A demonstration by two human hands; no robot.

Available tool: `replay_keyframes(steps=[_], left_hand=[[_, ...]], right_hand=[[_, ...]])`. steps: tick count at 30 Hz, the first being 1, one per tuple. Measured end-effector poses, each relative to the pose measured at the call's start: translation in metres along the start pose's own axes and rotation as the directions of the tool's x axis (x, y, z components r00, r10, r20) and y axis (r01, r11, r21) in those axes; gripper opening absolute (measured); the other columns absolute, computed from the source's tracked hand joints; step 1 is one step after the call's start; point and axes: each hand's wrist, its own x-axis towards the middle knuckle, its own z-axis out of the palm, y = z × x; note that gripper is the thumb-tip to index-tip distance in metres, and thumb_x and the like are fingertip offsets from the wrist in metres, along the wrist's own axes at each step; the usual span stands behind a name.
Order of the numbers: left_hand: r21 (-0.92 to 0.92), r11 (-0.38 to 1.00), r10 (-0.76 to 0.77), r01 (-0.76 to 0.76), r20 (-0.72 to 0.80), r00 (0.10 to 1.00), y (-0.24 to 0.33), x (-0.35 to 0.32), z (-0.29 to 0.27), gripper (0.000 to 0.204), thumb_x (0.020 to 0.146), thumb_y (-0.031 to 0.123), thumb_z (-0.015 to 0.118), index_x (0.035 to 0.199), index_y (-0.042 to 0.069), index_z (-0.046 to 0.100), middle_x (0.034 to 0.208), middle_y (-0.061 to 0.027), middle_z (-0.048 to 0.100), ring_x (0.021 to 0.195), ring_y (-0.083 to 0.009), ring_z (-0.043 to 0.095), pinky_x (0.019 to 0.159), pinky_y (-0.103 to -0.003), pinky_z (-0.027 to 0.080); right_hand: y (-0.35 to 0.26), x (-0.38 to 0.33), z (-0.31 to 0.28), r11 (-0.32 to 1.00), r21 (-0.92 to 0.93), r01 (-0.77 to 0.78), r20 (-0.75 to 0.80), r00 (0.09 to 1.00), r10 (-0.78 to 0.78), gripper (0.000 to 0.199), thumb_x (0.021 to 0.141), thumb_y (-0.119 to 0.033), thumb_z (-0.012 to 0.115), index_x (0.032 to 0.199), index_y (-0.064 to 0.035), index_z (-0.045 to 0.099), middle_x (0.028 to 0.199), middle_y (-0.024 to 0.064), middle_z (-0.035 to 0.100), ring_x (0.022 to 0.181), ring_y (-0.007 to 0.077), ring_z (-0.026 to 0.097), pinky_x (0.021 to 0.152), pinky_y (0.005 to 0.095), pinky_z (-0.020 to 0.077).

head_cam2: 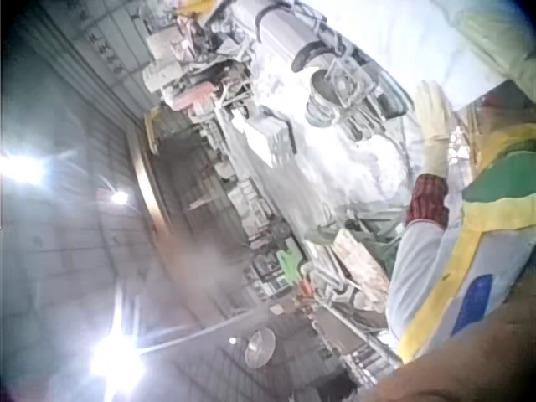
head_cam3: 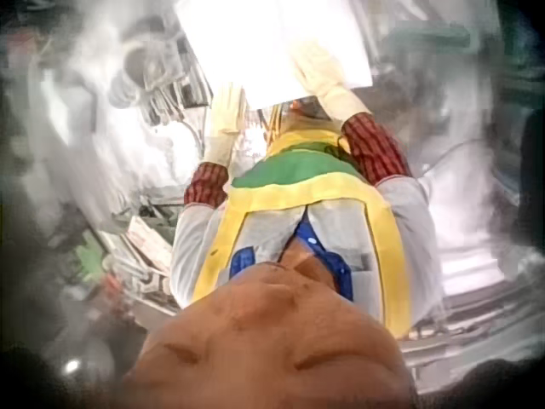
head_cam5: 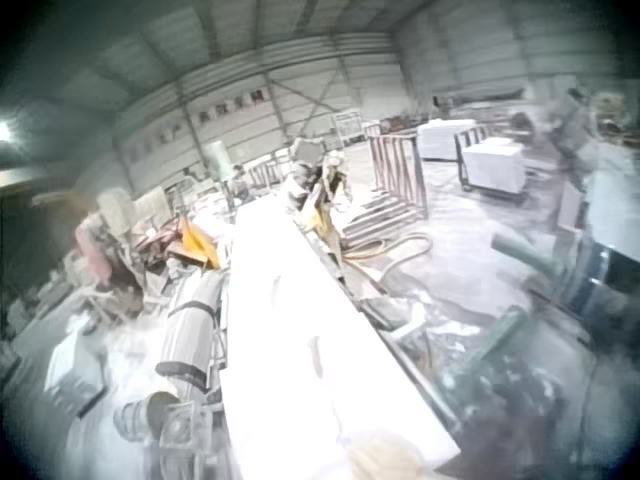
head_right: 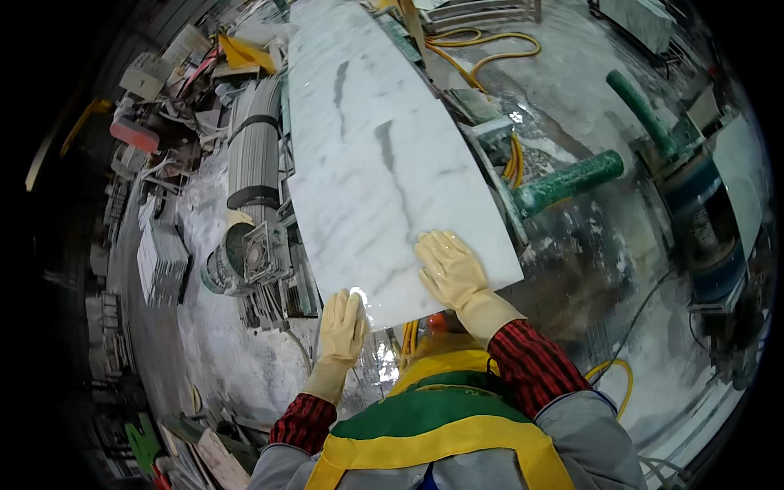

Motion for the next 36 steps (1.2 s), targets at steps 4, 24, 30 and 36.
replay_keyframes(steps=[4, 24, 30, 36], left_hand=[[-0.105, 0.987, 0.128, -0.120, 0.081, 0.988, -0.005, 0.051, 0.006, 0.059, 0.101, 0.029, 0.069, 0.152, 0.002, 0.060, 0.159, -0.0293, 0.055, 0.146, -0.0566, 0.050, 0.126, -0.063, 0.039], [-0.395, 0.861, 0.378, -0.321, 0.073, 0.923, -0.025, 0.078, 0.005, 0.063, 0.083, 0.036, 0.079, 0.137, 0.005, 0.067, 0.139, -0.0260, 0.063, 0.129, -0.0483, 0.058, 0.116, -0.062, 0.043], [-0.073, 0.905, 0.413, -0.419, -0.082, 0.907, -0.105, 0.224, 0.029, 0.058, 0.103, 0.035, 0.070, 0.151, 0.003, 0.062, 0.159, -0.0285, 0.058, 0.155, -0.0505, 0.048, 0.133, -0.062, 0.031], [-0.391, 0.868, -0.108, 0.307, 0.453, 0.885, -0.159, 0.375, 0.029, 0.059, 0.117, 0.041, 0.057, 0.155, -0.005, 0.059, 0.153, -0.0251, 0.063, 0.134, -0.0365, 0.065, 0.107, -0.050, 0.058]], right_hand=[[0.000, 0.001, -0.012, 0.999, 0.031, -0.009, -0.029, 1.000, 0.010, 0.045, 0.089, -0.014, 0.076, 0.130, 0.0029, 0.072, 0.138, 0.0219, 0.073, 0.129, 0.0418, 0.068, 0.118, 0.0520, 0.0516], [-0.081, -0.112, 0.031, -0.242, 0.370, -0.897, 0.625, 0.047, 0.779, 0.046, 0.105, -0.031, 0.081, 0.118, 0.0134, 0.077, 0.114, 0.0185, 0.079, 0.111, 0.0218, 0.073, 0.092, 0.0343, 0.0608], [-0.062, -0.143, 0.074, -0.499, 0.449, -0.741, 0.686, -0.072, 0.724, 0.029, 0.111, -0.004, 0.057, 0.126, 0.0171, 0.071, 0.145, 0.0273, 0.071, 0.148, 0.0396, 0.062, 0.132, 0.0417, 0.0457], [-0.042, -0.185, 0.087, 0.176, 0.195, -0.965, 0.707, 0.263, 0.657, 0.041, 0.107, 0.008, 0.042, 0.140, 0.0146, 0.066, 0.159, 0.0257, 0.063, 0.149, 0.0405, 0.060, 0.134, 0.0348, 0.0414]])
